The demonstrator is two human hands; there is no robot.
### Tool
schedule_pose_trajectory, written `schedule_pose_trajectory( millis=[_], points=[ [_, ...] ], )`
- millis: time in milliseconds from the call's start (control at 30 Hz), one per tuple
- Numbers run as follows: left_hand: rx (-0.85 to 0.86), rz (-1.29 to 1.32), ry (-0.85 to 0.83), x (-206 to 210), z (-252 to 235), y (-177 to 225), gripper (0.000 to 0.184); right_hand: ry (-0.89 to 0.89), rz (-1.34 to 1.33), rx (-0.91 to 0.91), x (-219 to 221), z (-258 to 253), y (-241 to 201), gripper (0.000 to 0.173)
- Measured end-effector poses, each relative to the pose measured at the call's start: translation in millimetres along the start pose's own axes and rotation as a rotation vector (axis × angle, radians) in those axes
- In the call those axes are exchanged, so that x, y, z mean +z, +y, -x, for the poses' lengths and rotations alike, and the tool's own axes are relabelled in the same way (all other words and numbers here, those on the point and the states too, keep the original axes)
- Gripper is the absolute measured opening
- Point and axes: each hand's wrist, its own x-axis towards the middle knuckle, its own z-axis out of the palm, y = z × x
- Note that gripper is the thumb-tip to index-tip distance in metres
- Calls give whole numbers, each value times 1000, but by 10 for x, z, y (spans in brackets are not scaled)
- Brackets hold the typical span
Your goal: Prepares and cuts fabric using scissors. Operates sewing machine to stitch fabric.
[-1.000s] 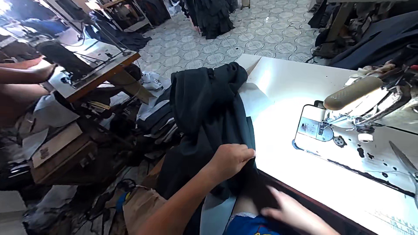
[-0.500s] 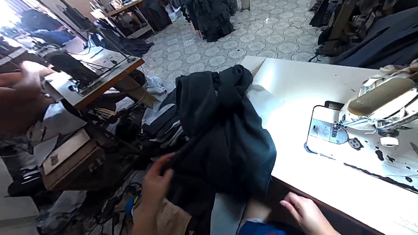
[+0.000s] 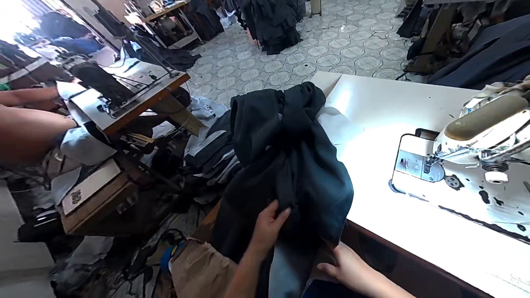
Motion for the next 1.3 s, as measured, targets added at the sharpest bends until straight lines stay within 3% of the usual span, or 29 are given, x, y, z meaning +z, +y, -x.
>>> schedule_pose_trajectory(
  millis=[67,100,200,300,467,567,667,733,800,833,900,967,1033,1067,1167,1300],
  points=[
    [-37,588,-1,-289,-42,203,15,76,32,5,138,-184,-6,71],
    [11,711,38,-433,-97,277,18,85,30,31,190,-290,-24,69],
    [134,703,106,-641,-267,442,55,63,-77,146,234,-518,-119,64],
    [96,776,-60,-762,-321,412,37,107,-194,167,198,-564,-162,59],
    [72,721,-103,-913,-431,304,27,-106,50,242,192,-671,-324,58],
    [32,453,-162,-1004,-424,315,22,-193,-1,131,218,-742,-263,48],
    [-93,-226,-239,-1252,-469,118,8,-221,-235,-28,29,-468,-130,32],
    [-200,-649,-215,-1287,-569,-41,25,-106,-407,-118,-149,-163,-42,22],
    [-178,-891,-95,-1060,-531,-48,35,-50,-538,-138,-345,137,-6,11],
    [-82,-944,-41,-839,-450,60,40,-29,-577,-160,-426,252,-8,7],
    [283,-894,40,-359,-205,225,36,36,-591,-253,-489,399,16,8],
    [512,-800,-85,58,27,361,36,79,-521,-312,-450,466,28,22],
    [505,-857,-341,289,101,446,41,45,-474,-255,-371,492,-19,33],
    [480,-857,-420,326,78,472,33,43,-466,-212,-313,490,-49,33],
    [661,-642,-332,347,-61,595,25,218,-500,-146,-115,364,-138,18],
    [717,-280,-229,632,-234,825,25,319,-286,-151,-75,126,-301,36]
  ],
)
